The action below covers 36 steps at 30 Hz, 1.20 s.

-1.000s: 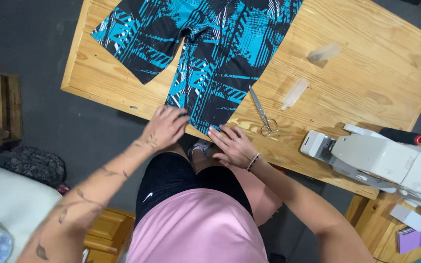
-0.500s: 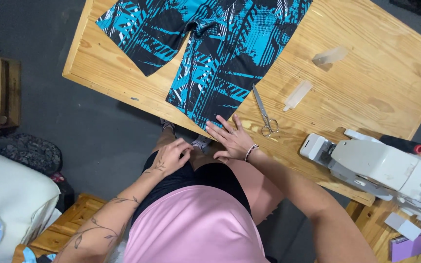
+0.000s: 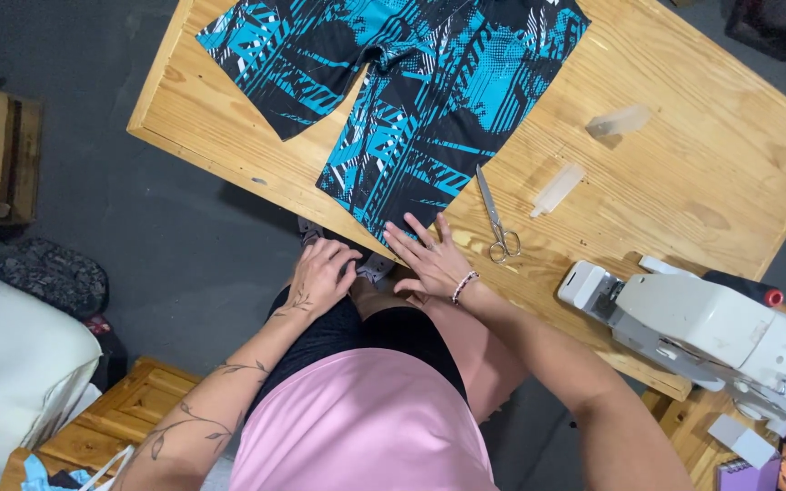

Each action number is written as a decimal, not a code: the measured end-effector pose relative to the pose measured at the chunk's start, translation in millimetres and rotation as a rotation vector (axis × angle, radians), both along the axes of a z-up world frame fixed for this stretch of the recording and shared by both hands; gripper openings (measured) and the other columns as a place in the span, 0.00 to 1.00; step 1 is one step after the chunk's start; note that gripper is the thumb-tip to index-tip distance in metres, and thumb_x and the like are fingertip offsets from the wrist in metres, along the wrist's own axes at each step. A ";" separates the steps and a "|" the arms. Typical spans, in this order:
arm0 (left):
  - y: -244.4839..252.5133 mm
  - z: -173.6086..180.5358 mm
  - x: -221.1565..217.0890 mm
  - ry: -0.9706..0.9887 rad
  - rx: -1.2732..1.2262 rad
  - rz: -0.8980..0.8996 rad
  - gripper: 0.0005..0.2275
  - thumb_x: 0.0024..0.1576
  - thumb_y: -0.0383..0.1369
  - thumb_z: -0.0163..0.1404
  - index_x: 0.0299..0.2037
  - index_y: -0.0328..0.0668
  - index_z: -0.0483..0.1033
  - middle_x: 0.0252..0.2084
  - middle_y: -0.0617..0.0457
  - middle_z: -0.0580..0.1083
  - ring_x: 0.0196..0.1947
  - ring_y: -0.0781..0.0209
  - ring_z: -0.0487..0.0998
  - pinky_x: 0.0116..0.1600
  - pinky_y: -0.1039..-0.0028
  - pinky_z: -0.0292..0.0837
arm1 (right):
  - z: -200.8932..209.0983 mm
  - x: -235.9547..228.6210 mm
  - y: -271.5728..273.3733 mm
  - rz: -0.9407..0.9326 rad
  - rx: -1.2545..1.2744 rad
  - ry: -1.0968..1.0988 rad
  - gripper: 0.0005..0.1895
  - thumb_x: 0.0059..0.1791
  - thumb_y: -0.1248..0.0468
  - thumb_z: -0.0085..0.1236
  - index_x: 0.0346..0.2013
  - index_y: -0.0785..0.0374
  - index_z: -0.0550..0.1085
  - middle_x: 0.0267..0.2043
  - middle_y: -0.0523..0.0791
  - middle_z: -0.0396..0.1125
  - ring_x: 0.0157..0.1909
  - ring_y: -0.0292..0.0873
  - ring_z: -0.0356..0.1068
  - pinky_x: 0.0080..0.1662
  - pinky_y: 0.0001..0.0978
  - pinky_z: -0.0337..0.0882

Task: The person pins a blue and black patterned fabric on a wooden table, then uses scissors to cut along the pinned edges. The person removes the pins and continues cutting the fabric into smaller pieces.

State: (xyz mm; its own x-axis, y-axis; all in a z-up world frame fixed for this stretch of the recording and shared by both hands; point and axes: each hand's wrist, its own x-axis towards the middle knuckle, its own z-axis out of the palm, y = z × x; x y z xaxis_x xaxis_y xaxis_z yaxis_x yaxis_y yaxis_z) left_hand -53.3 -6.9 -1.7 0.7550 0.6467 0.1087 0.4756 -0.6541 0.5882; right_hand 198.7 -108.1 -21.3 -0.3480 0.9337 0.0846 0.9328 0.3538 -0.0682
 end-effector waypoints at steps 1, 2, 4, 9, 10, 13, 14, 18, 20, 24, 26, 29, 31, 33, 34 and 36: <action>-0.3 2.1 -0.4 -0.001 0.001 0.000 0.06 0.58 0.33 0.49 0.41 0.51 0.79 0.36 0.57 0.72 0.44 0.56 0.73 0.47 0.69 0.69 | 3.0 -0.8 5.2 0.000 0.001 -0.001 0.55 0.44 0.21 0.18 0.76 0.51 0.47 0.79 0.38 0.42 0.80 0.48 0.31 0.70 0.68 0.23; -0.6 4.1 -0.7 0.012 -0.018 -0.005 0.06 0.58 0.33 0.50 0.41 0.51 0.79 0.37 0.56 0.72 0.45 0.56 0.73 0.47 0.69 0.69 | 6.1 -1.7 10.4 0.000 0.007 0.010 0.55 0.45 0.22 0.19 0.76 0.50 0.47 0.79 0.38 0.42 0.80 0.48 0.32 0.71 0.67 0.24; -0.9 4.6 -2.6 0.026 -0.038 -0.009 0.06 0.58 0.33 0.50 0.42 0.51 0.79 0.37 0.56 0.72 0.45 0.56 0.73 0.47 0.68 0.69 | 8.6 -5.0 19.9 0.002 0.012 0.021 0.54 0.45 0.22 0.21 0.76 0.50 0.47 0.79 0.38 0.43 0.80 0.48 0.34 0.71 0.67 0.24; 0.6 0.4 -5.8 0.045 -0.049 0.006 0.06 0.58 0.33 0.49 0.42 0.51 0.79 0.37 0.57 0.72 0.46 0.58 0.73 0.48 0.69 0.68 | 6.8 -15.7 36.4 -0.001 -0.002 0.077 0.55 0.44 0.21 0.19 0.76 0.51 0.46 0.80 0.38 0.41 0.80 0.49 0.32 0.70 0.69 0.23; 1.2 1.1 -6.4 0.046 -0.050 0.009 0.06 0.58 0.33 0.49 0.42 0.51 0.79 0.37 0.57 0.72 0.46 0.58 0.73 0.48 0.69 0.68 | 6.8 -17.6 37.7 0.001 -0.003 0.077 0.55 0.44 0.21 0.19 0.76 0.51 0.46 0.80 0.38 0.41 0.80 0.49 0.32 0.70 0.69 0.23; 4.8 2.3 -7.7 0.058 -0.066 0.011 0.07 0.58 0.32 0.49 0.43 0.50 0.78 0.37 0.56 0.72 0.46 0.57 0.73 0.48 0.69 0.68 | 6.7 -21.8 44.0 0.000 -0.021 0.063 0.56 0.44 0.21 0.19 0.77 0.51 0.45 0.80 0.38 0.40 0.80 0.49 0.31 0.70 0.70 0.21; 5.9 2.4 -8.0 0.052 -0.081 0.013 0.07 0.58 0.32 0.49 0.43 0.50 0.78 0.37 0.56 0.72 0.45 0.57 0.73 0.47 0.69 0.68 | 6.6 -22.3 45.9 -0.001 -0.039 0.070 0.56 0.44 0.21 0.19 0.77 0.52 0.45 0.80 0.39 0.40 0.80 0.49 0.31 0.70 0.70 0.21; 8.5 1.5 -10.2 0.070 -0.089 0.007 0.07 0.58 0.32 0.48 0.43 0.51 0.78 0.37 0.56 0.72 0.45 0.57 0.73 0.47 0.69 0.67 | 4.8 -22.9 47.3 -0.002 -0.063 0.059 0.56 0.44 0.21 0.19 0.77 0.52 0.44 0.80 0.39 0.39 0.80 0.49 0.31 0.70 0.69 0.21; 12.3 3.1 -9.5 0.068 -0.093 0.009 0.07 0.58 0.32 0.48 0.43 0.50 0.78 0.37 0.56 0.72 0.44 0.57 0.73 0.47 0.69 0.67 | 3.5 -21.6 49.2 0.002 -0.065 0.059 0.56 0.44 0.21 0.18 0.77 0.52 0.44 0.80 0.39 0.39 0.80 0.49 0.30 0.70 0.69 0.22; 15.0 -2.6 -11.4 0.072 -0.086 0.008 0.07 0.57 0.32 0.49 0.43 0.51 0.78 0.37 0.56 0.72 0.44 0.56 0.73 0.46 0.68 0.67 | 1.6 -22.5 47.8 0.004 -0.073 0.053 0.56 0.44 0.21 0.19 0.77 0.52 0.45 0.80 0.40 0.39 0.80 0.49 0.31 0.70 0.69 0.23; 18.1 -0.9 -11.9 0.078 -0.089 0.005 0.07 0.57 0.32 0.49 0.43 0.51 0.78 0.37 0.56 0.72 0.44 0.56 0.73 0.47 0.68 0.67 | 2.2 -23.1 48.6 0.002 -0.077 0.058 0.56 0.44 0.21 0.20 0.77 0.52 0.44 0.80 0.40 0.39 0.80 0.49 0.31 0.70 0.70 0.23; 21.3 0.7 -13.4 0.086 -0.106 0.004 0.08 0.57 0.32 0.48 0.44 0.50 0.78 0.37 0.55 0.73 0.44 0.55 0.73 0.47 0.68 0.67 | 5.7 -25.6 51.5 -0.001 -0.079 0.063 0.57 0.44 0.21 0.21 0.77 0.52 0.44 0.80 0.40 0.40 0.80 0.49 0.31 0.70 0.71 0.24; 23.2 -0.9 -13.9 0.086 -0.117 0.007 0.08 0.57 0.31 0.48 0.44 0.50 0.78 0.37 0.55 0.73 0.44 0.55 0.73 0.46 0.68 0.66 | 8.2 -27.1 58.3 -0.003 -0.075 0.059 0.57 0.44 0.21 0.21 0.77 0.52 0.44 0.80 0.40 0.41 0.80 0.49 0.32 0.69 0.71 0.24; 24.2 -4.5 -16.1 0.090 -0.097 0.016 0.08 0.57 0.32 0.49 0.44 0.51 0.78 0.37 0.56 0.73 0.44 0.56 0.74 0.47 0.69 0.67 | 9.6 -30.1 69.1 -0.007 -0.061 0.091 0.57 0.44 0.21 0.19 0.77 0.52 0.44 0.80 0.39 0.40 0.80 0.49 0.31 0.69 0.72 0.23; 25.2 -3.6 -16.3 0.091 -0.097 0.020 0.08 0.57 0.32 0.49 0.44 0.51 0.78 0.37 0.56 0.73 0.44 0.56 0.74 0.47 0.69 0.67 | 9.9 -31.6 75.3 -0.003 -0.062 0.092 0.57 0.44 0.21 0.19 0.77 0.52 0.44 0.80 0.39 0.40 0.80 0.49 0.31 0.69 0.72 0.23; 28.1 -1.9 -17.2 0.090 -0.103 0.019 0.08 0.56 0.31 0.49 0.43 0.49 0.78 0.36 0.54 0.73 0.43 0.55 0.74 0.47 0.68 0.67 | 10.4 -35.0 88.3 0.002 -0.038 0.084 0.55 0.45 0.22 0.21 0.77 0.52 0.43 0.80 0.40 0.41 0.80 0.50 0.31 0.70 0.71 0.23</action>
